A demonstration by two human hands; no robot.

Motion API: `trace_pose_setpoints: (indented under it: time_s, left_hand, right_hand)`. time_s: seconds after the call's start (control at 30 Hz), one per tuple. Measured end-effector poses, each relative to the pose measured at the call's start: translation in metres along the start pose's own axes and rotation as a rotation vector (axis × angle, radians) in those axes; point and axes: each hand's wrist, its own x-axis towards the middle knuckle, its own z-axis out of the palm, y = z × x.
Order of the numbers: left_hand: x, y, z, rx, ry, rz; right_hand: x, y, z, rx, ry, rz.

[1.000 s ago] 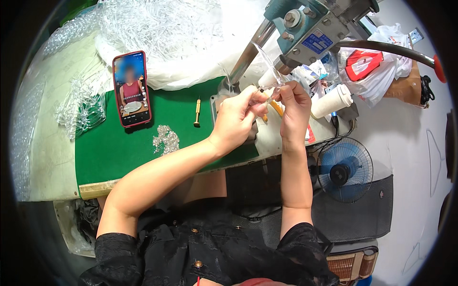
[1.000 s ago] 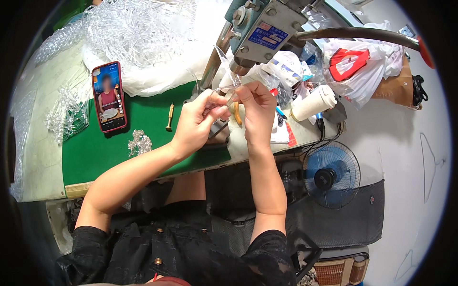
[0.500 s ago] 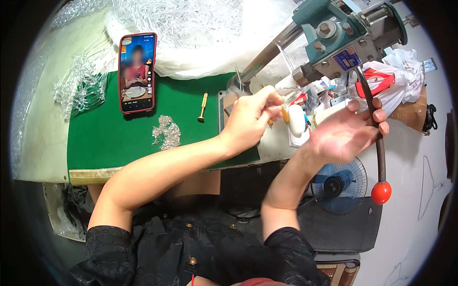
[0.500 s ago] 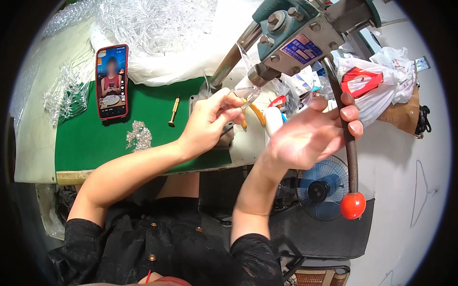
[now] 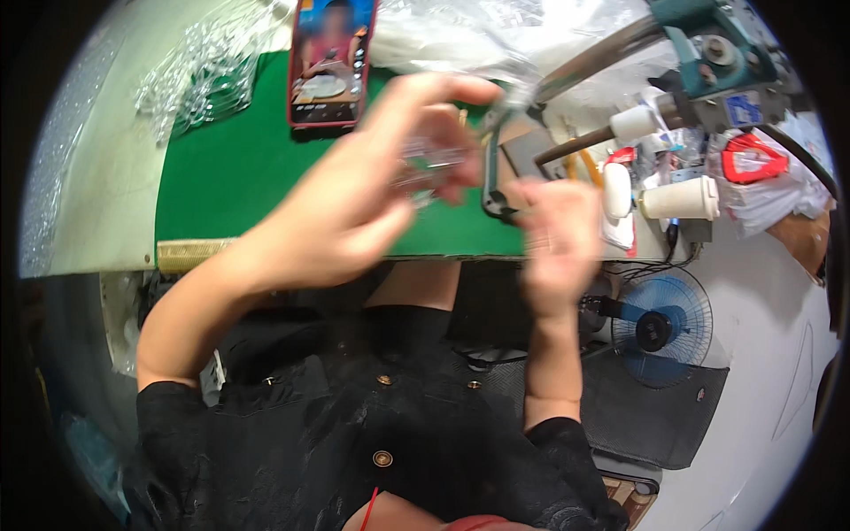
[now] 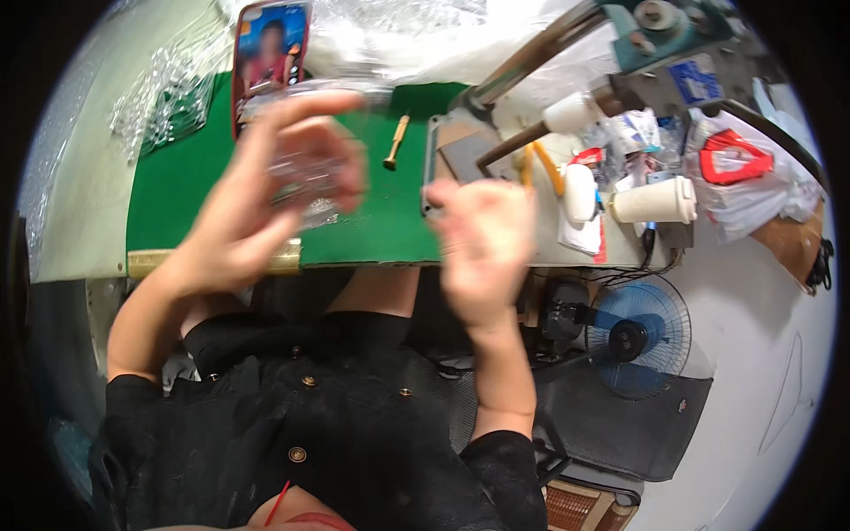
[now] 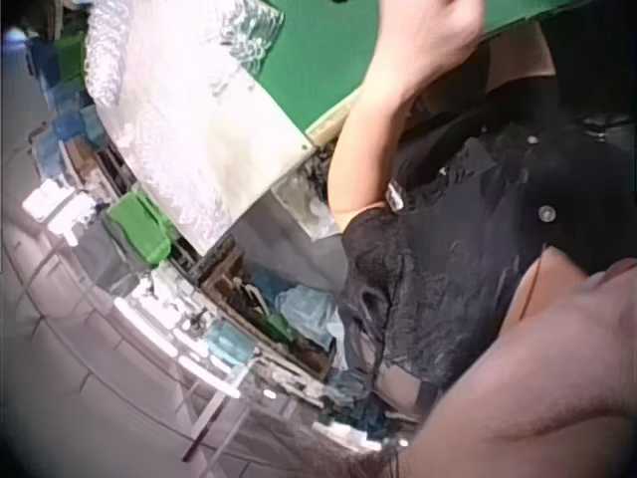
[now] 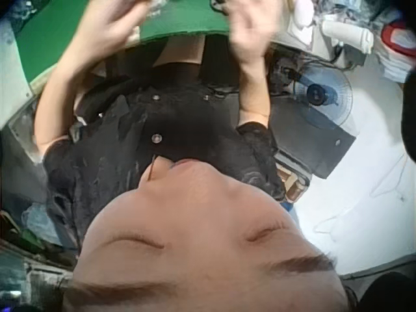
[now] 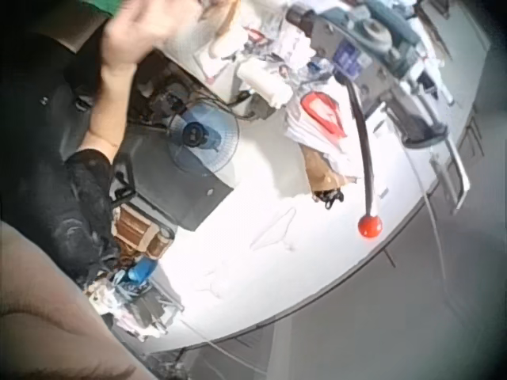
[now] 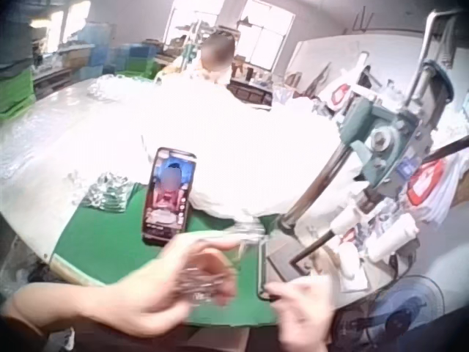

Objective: The person repeatedly picks up clear eyeglass frames and small metal screws from a green work mat, inserts the screws into the hinge area of each frame, and places the frames back on the mat. A smartphone playing a video is visible on the table throughout.

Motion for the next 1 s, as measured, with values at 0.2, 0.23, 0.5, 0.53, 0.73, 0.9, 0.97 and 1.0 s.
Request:
trace_pose_setpoints:
  time_s: [0.2,0.23,0.5,0.53,0.73,0.9,0.97,1.0]
  left_hand:
    - [-0.091,0.046,-0.084,1.167,0.222,0.175]
    - [-0.1,0.041,-0.088,1.118,0.472,0.204]
    - [-0.137,0.02,-0.112,0.283,0.957,0.105]
    - [-0.142,0.019,-0.113,0.141,0.929,0.072]
    - [-0.129,0.024,-0.087,-0.278,0.622,-0.052]
    - [-0.122,0.034,-0.077,-0.179,0.473,-0.132]
    - [-0.119,0.031,-0.071,-0.072,0.489,-0.097]
    - [-0.118,0.03,-0.068,-0.018,0.499,-0.08]
  right_hand:
    - [-0.056,-0.027,0.075,-0.383,-0.073,0.199]
    - [-0.053,-0.028,0.079,-0.357,-0.086,0.212]
    - [-0.04,-0.034,0.079,-0.168,-0.194,0.174]
    - [-0.039,-0.038,0.078,-0.116,-0.212,0.159]
    - [-0.031,-0.034,0.083,0.068,-0.121,0.261]
    - [-0.012,-0.022,0.082,0.412,-0.166,0.405]
    - [-0.012,-0.02,0.084,0.375,-0.165,0.405]
    - [-0.015,-0.019,0.085,0.336,-0.163,0.391]
